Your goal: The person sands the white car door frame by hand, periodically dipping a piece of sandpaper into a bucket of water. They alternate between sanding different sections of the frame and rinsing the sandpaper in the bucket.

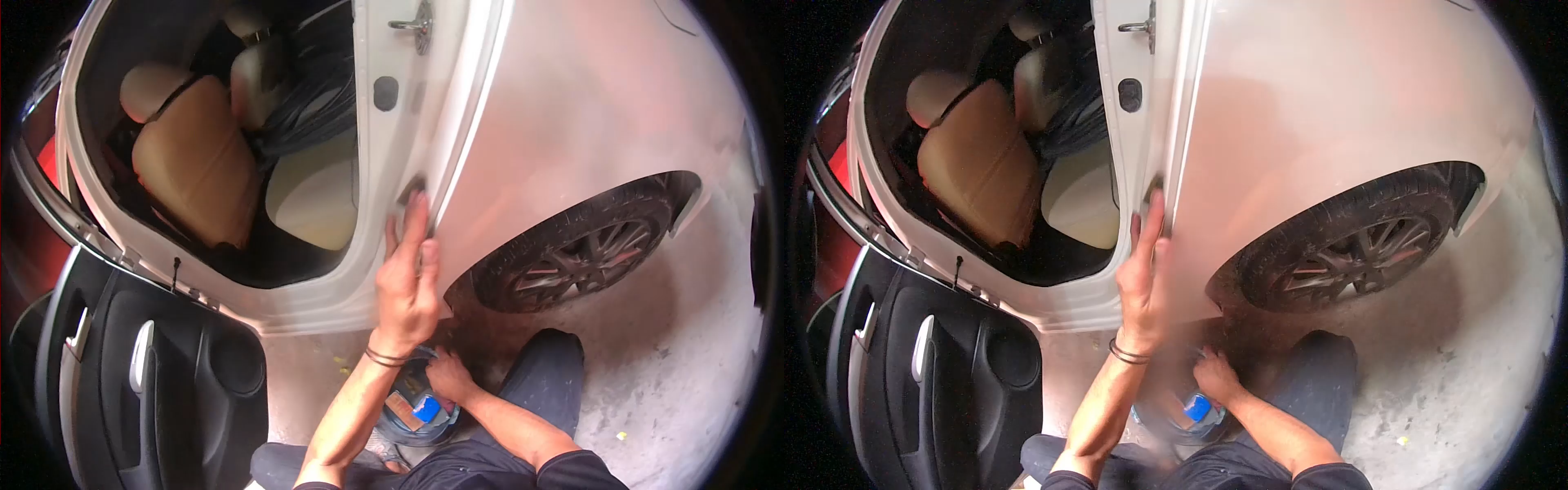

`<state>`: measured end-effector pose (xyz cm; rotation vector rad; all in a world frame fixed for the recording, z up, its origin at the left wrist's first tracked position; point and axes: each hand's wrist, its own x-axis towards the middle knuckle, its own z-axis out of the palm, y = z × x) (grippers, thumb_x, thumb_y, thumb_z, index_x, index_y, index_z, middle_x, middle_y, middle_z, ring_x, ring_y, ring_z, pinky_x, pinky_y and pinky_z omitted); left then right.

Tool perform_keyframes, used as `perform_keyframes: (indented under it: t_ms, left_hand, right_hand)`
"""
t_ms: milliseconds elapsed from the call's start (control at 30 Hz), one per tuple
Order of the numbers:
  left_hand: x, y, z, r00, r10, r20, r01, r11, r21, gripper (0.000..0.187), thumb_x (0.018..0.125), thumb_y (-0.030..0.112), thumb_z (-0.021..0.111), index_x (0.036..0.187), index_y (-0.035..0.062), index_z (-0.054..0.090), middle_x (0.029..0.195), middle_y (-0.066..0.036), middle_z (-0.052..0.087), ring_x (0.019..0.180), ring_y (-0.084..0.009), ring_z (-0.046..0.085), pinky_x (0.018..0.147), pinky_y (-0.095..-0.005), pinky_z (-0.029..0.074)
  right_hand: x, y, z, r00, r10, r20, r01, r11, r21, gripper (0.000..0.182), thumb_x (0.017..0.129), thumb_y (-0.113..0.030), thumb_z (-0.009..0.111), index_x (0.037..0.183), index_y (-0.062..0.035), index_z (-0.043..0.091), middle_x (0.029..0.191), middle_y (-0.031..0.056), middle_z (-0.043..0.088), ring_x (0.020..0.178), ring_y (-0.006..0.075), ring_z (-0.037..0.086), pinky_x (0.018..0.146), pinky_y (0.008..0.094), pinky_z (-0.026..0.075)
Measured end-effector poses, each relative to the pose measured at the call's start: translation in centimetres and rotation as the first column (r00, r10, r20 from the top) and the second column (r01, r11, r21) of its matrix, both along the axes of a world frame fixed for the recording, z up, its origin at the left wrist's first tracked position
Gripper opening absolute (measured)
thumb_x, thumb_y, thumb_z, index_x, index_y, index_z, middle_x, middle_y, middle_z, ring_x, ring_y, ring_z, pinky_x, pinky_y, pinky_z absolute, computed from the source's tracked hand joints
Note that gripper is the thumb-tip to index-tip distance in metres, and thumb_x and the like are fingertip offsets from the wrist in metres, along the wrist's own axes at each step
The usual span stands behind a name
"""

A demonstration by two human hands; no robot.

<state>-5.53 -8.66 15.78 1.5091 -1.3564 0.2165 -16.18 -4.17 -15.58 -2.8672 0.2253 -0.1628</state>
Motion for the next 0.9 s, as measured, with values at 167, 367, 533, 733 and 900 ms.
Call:
perform_keyframes:
  t_ms: [167,367,533,733,900]
  left_hand:
    - [1.8,-1.5,8.3,0.992,0.045,-0.121,-0.059,0.992,-0.114,0.032,0.119,0.025,0.054,0.137,0.0031,0.069,0.118,-0.009,0.078,0.112,-0.0218,0.072,0.107,-0.0376,0.052]
    - [7.2,-1.9,3.9,0.933,-0.083,-0.351,0.094,0.995,0.015,0.033,0.114,0.023,0.067,0.141,0.0043,0.062,0.106,0.0,0.064,0.099,-0.0075,0.058,0.091,-0.0252,0.048]
    - [9.8,-3.2,-1.5,0.975,0.017,-0.224,-0.03,0.998,-0.053,0.031,0.104,0.02,0.082,0.122,0.0051,0.062,0.106,0.0,0.061,0.096,-0.008,0.057,0.088,-0.0253,0.048]
    - [9.4,-4.3,-1.9,0.987,0.15,-0.054,-0.158,0.971,-0.178,0.032,0.102,0.019,0.084,0.12,0.0059,0.061,0.105,0.001,0.057,0.092,-0.0102,0.054,0.087,-0.0259,0.046]
    - [9.4,-4.1,-0.5,0.992,0.039,-0.12,-0.049,0.995,-0.085,0.031,0.101,0.016,0.082,0.122,0.005,0.061,0.107,-0.001,0.057,0.096,-0.0114,0.052,0.088,-0.027,0.045]
  right_hand:
    - [-0.2,0.1,-1.0,0.997,-0.019,0.078,0.017,1.0,0.02,0.022,0.086,-0.02,0.067,0.09,-0.0065,0.084,0.103,0.0101,0.079,0.124,0.034,0.062,0.097,0.0546,0.056]
    - [0.0,0.0,-0.7,0.999,-0.03,0.035,0.028,0.997,0.073,0.022,0.088,-0.019,0.067,0.094,-0.0068,0.084,0.109,0.0084,0.079,0.126,0.0337,0.062,0.101,0.0542,0.054]
    - [0.2,0.4,-1.8,0.998,-0.061,-0.021,0.062,0.997,0.05,0.022,0.088,-0.02,0.068,0.095,-0.0074,0.084,0.109,0.0063,0.079,0.128,0.0328,0.061,0.106,0.0532,0.051]
    - [0.3,0.7,-1.7,0.999,-0.043,-0.019,0.043,0.999,-0.002,0.02,0.089,-0.02,0.068,0.093,-0.0088,0.084,0.108,0.0053,0.079,0.129,0.0313,0.061,0.104,0.0511,0.052]
    - [0.3,0.7,-2.7,0.996,-0.082,-0.023,0.084,0.989,0.123,0.018,0.088,-0.019,0.069,0.09,-0.008,0.083,0.106,0.0068,0.079,0.129,0.0324,0.062,0.102,0.0498,0.054]
